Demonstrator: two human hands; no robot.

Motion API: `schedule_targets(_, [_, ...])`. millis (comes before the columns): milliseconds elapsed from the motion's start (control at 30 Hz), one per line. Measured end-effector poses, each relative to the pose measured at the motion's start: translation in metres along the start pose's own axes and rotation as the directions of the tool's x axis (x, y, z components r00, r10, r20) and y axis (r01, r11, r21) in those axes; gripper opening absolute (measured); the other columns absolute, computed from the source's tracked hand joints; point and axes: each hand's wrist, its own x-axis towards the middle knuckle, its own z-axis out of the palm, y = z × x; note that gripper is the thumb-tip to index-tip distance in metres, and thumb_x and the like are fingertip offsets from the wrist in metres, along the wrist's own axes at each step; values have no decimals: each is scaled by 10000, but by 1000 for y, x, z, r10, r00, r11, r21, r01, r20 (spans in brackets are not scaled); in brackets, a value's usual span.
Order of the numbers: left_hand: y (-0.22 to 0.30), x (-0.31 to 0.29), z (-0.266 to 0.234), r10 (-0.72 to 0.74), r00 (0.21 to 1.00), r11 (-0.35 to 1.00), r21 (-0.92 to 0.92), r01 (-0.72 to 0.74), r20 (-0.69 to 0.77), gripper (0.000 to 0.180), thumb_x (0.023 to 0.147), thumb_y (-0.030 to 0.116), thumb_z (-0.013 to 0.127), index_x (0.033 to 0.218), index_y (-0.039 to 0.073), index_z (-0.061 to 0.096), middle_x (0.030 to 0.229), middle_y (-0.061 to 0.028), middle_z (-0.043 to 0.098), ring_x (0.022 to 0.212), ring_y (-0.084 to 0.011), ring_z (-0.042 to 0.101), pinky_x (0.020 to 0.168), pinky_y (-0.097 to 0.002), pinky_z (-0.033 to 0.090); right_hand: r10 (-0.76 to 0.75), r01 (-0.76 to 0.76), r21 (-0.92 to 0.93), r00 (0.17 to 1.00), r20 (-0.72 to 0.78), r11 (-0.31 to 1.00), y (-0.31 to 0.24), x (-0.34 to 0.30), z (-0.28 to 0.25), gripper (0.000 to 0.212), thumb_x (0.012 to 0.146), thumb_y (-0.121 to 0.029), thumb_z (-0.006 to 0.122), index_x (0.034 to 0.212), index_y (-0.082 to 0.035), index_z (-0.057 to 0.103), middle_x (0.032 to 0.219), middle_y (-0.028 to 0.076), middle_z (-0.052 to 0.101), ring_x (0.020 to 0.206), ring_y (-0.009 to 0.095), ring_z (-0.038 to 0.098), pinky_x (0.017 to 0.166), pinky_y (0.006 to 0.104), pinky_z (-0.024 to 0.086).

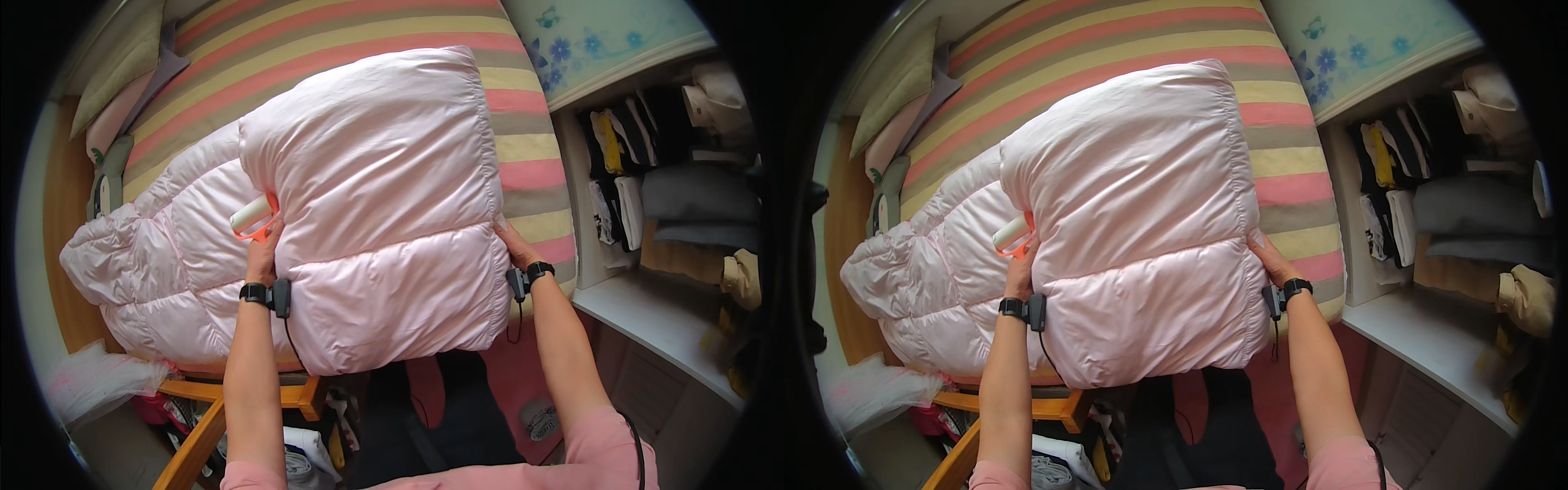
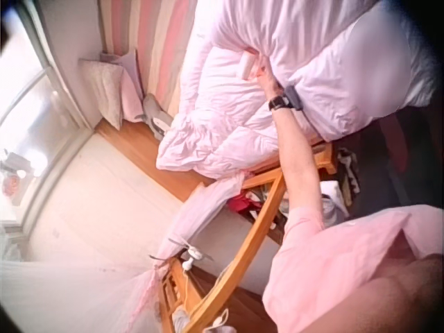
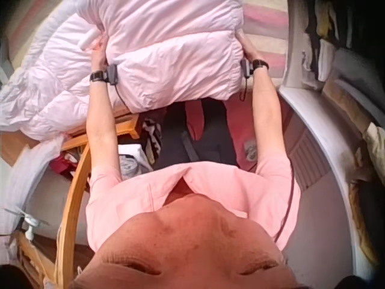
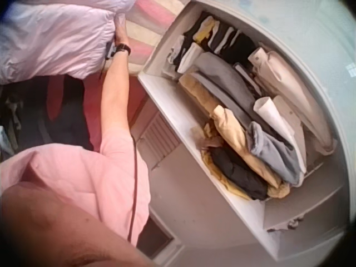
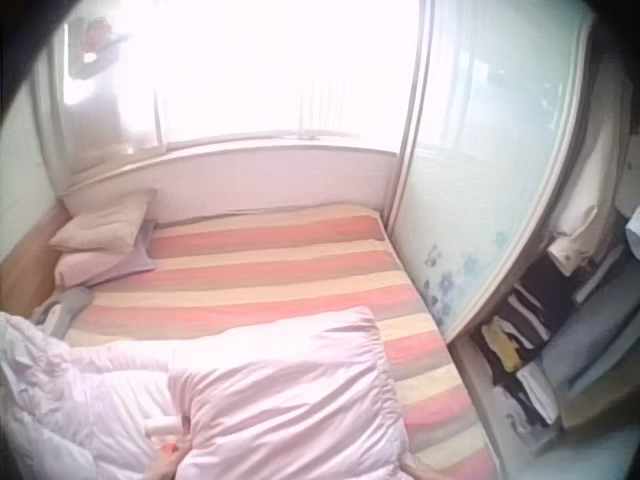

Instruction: The person uses a lint roller to clean a pink comforter on a bed. They roll the tool across the surface, lift and reposition the comforter to access different areas, and continue rolling until the entire visible surface is treated.

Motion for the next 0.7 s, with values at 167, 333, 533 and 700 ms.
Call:
schedule_targets(167, [-54,-70,-51,225,964,893,-425,-144,145,750,971,519,691,1473,5,479,1389,-114,613,1233,-219,615,1044,-412,526,45,-48,60,998,52,997,-1,13,23,735,971,-481,698,1495,-15,480,1413,117,616,1246,218,604,1051,356,478])
schedule_targets(333, [-95,-76,-45,-55,998,976,210,52,8,719,1012,648,521,1385,34,560,1234,-81,684,1046,-228,696,887,-385,592,-208,206,103,978,11,973,-23,4,48,461,957,-208,721,1349,15,625,1283,84,692,1141,179,635,1003,334,486])
schedule_targets(533, [-60,-104,41,-80,996,993,-92,76,-43,708,1017,624,536,1399,28,543,1232,-95,682,1060,-230,692,905,-392,591,-183,178,167,983,15,970,-77,-38,-13,259,961,-161,718,1159,7,715,1072,21,725,952,101,643,849,292,513])
schedule_targets(700, [-6,-159,144,-74,996,980,-186,64,-44,649,1034,557,558,1411,30,523,1264,-95,663,1074,-222,683,922,-380,592,-239,238,99,971,-3,966,-111,-106,-78,231,957,-119,709,1152,4,722,1039,11,729,904,101,646,816,281,514])
